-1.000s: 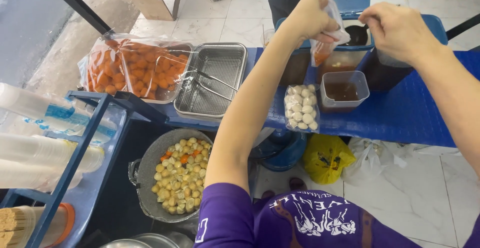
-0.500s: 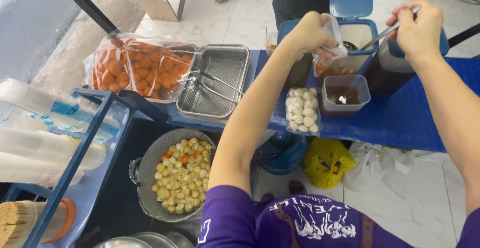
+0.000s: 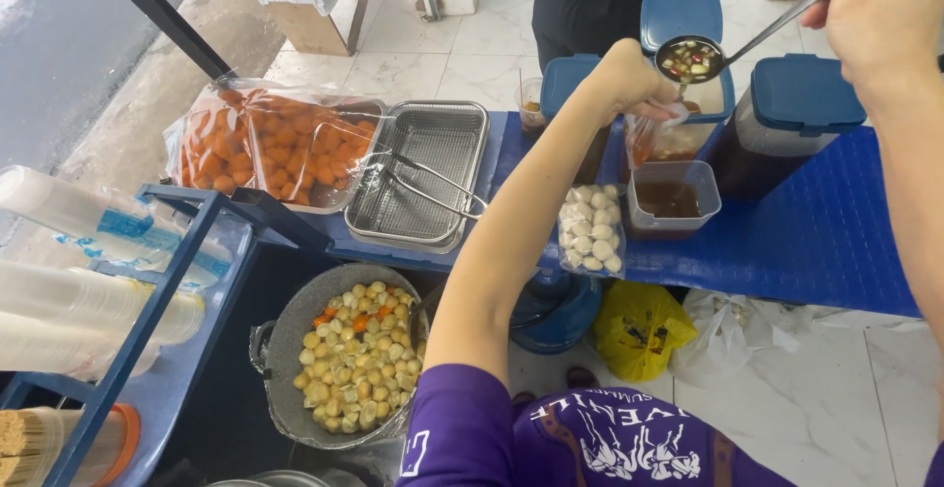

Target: Preparing and serving street food by scooping fried items into cups and adding various sauces.

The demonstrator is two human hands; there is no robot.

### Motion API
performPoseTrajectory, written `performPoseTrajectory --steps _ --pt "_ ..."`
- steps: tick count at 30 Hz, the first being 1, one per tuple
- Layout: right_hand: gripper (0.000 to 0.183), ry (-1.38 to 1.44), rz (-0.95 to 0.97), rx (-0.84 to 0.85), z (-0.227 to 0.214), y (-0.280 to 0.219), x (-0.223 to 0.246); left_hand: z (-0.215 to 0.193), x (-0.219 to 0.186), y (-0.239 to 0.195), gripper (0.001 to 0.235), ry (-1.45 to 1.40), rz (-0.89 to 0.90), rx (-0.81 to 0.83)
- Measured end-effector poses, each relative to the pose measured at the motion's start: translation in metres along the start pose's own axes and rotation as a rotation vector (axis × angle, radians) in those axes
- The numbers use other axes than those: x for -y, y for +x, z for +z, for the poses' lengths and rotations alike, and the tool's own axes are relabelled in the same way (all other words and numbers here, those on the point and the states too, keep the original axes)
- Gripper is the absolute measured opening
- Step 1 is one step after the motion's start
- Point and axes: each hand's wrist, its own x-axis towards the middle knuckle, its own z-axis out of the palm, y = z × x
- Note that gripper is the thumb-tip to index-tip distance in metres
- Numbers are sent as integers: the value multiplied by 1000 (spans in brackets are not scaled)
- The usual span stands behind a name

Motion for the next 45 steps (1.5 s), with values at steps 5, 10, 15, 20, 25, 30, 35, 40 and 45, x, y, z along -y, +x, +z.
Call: performPoseTrajectory --steps 5,10,15,20,25,30,35,40,45 --pt "25 48 -196 81 2 -14 53 2 -7 7 71 24 38 -17" --pt "19 -377 -573 273 26 -48 51 -4 8 28 93 -14 156 48" --pt "23 -499 -799 197 7 -57 53 -14 15 31 92 87 136 26" --pt "26 -151 -295 98 -8 -42 47 -15 18 19 69 106 137 9" --pt "18 -410 -537 87 47 -33 -51 -19 18 3 85 61 54 5" --pt "16 -387 -413 256 63 -47 -35 -17 21 6 81 95 40 4" --pt "20 -43 -42 277 61 -46 -27 -15 24 12 78 126 53 -7" --pt "19 41 84 25 57 -39 -42 -14 28 20 76 145 62 10" --pt "21 50 67 -52 45 -25 -73 -13 28 20 82 93 58 12"
